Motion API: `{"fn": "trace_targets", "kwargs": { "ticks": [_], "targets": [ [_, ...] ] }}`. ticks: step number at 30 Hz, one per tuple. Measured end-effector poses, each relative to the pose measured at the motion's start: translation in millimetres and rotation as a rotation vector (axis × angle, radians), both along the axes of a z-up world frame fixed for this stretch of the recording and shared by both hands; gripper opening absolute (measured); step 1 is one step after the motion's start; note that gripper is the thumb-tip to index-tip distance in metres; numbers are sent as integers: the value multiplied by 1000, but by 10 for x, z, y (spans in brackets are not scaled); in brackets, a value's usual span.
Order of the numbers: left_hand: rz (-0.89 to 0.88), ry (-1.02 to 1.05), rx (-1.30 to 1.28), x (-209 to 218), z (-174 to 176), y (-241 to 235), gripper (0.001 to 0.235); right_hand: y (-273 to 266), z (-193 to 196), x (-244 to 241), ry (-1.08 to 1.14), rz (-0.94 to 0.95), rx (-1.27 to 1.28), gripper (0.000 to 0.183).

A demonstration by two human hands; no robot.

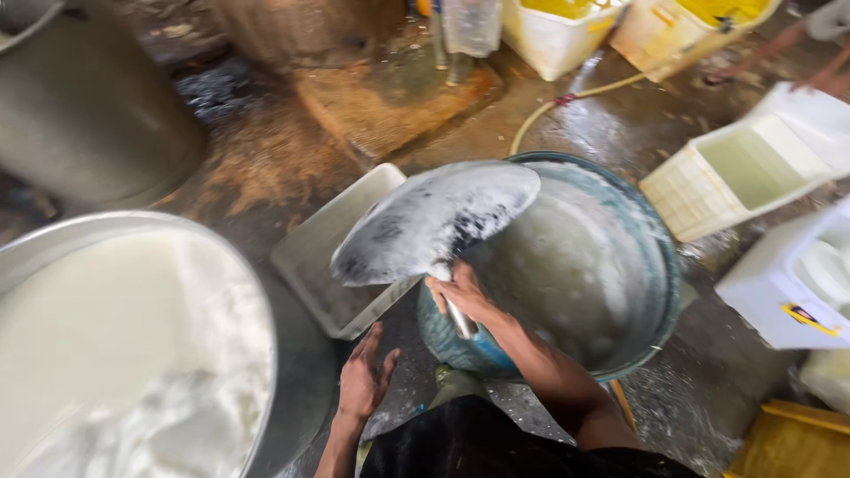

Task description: The person uses a large ladle to scoop a white foamy mixture from a bucket and transfer it into a large metal basin. They then stir the mixture in the basin repeatedly. The person repeats this scooping and stirring process several times.

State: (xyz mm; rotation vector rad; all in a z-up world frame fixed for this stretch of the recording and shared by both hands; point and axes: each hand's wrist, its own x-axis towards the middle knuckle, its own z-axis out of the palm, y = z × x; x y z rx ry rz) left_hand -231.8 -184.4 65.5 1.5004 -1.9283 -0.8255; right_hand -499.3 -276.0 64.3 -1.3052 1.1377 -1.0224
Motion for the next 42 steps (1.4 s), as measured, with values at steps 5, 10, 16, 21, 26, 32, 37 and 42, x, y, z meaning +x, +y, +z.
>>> {"fn": "trace_targets", "kwargs": {
  "ticks": [5,10,16,21,26,32,37,42],
  "targets": [
    [-254,88,-278,-1125,42,-477,52,253,-877,-1506,-175,-419,290,11],
    [-473,52,-251,-1938,-179,-720,54,340,-1544,-2854,199,-795,371,20],
    [-536,-149,-246,-2267,-432,-751,54,458,-2106,-3482,1024,-989,533,44],
    [-493,-234,-182,-2289,-479,-742,49,620,-2548,-2874,685,-632,907,35],
    [-477,-240,-177,-2331,-432,-774,44,532,-2675,-2467,-1,-341,1072,28],
    [-487,-75,-170,-2268,-269,-780,42,519,-2316,-2463,-396,-202,1111,27],
    [-229,176,-356,-1900,-91,-666,43,527,-1660,-2815,-252,-11,1059,32],
    [221,32,-378,-931,-194,-581,43,427,-870,-3256,73,460,803,42]
  ]
}}
